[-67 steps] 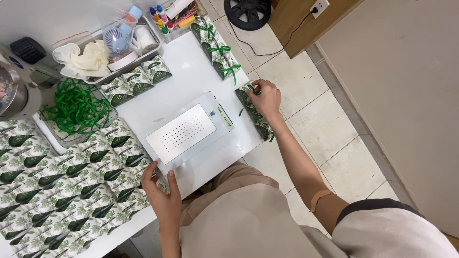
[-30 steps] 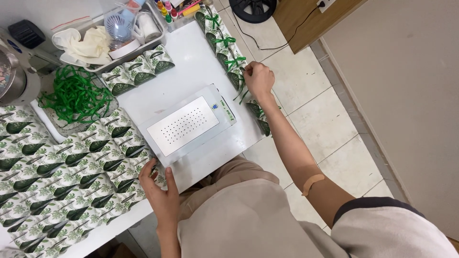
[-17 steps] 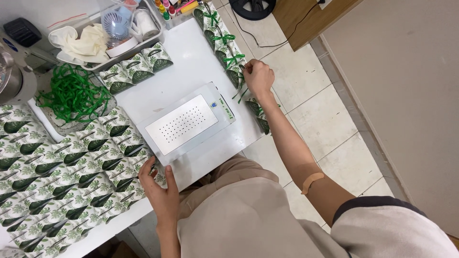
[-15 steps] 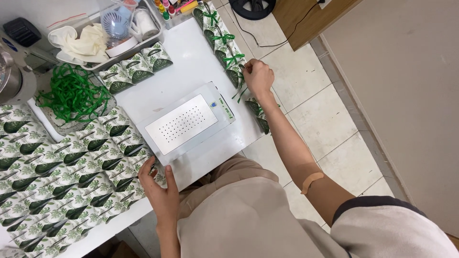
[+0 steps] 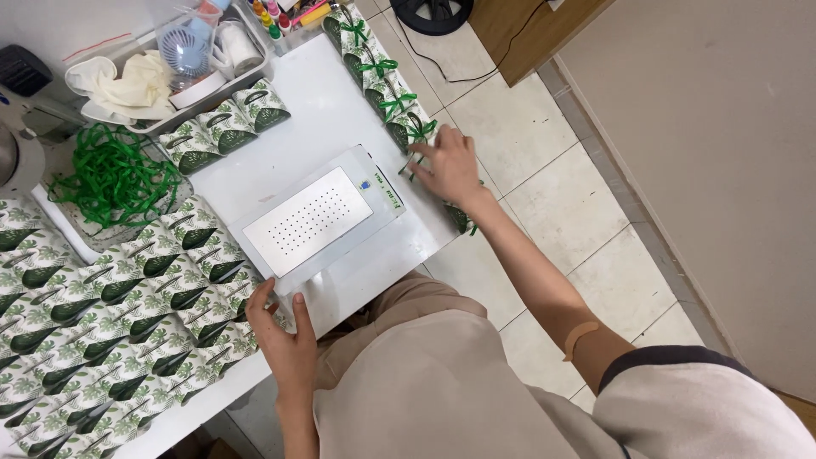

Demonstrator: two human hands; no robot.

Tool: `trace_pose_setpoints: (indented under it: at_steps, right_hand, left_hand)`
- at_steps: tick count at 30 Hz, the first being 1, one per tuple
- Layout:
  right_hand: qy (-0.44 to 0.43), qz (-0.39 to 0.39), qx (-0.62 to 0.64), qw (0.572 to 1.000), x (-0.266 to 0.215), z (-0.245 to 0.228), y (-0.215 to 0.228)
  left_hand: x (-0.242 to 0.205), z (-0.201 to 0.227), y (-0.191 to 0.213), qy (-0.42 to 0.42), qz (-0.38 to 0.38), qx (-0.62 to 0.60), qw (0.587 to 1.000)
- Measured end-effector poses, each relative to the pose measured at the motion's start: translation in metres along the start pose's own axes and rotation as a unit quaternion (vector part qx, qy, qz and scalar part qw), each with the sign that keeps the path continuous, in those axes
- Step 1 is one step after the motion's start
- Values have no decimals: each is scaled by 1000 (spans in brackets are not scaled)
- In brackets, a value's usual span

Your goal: Tie decorative green ribbons around small patterned paper gift boxes at a workshop station.

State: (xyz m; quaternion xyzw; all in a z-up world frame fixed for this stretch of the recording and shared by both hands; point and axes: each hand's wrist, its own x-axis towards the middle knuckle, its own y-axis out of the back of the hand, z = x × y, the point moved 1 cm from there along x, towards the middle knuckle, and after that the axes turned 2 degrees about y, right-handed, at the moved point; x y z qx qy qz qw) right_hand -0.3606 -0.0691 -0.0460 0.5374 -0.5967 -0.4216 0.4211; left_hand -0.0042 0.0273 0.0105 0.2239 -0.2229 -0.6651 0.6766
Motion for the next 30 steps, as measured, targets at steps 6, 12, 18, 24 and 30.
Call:
trace_pose_setpoints:
  at_steps: [6,12,18,24,30]
  right_hand:
    - [-38,-82,-84,992,2,13,-67]
    - [-114,-165,-71,977,9,33,-57]
    - [-199,-227,6,953,21,67,-50]
    - [-237,-170,113,950,17,105,-45]
    - [-182,-1,188,965,-23,95,-17]
  left_hand:
    - [-3,15,2,-11,16,1,1000]
    - [-15,1,5,4,14,-1,1000]
    - [-17,0,6,16,15,-11,1000]
    - [-19,-5,2,-15,14,4,1000]
    - [-22,-1,3,6,6,-4,1000]
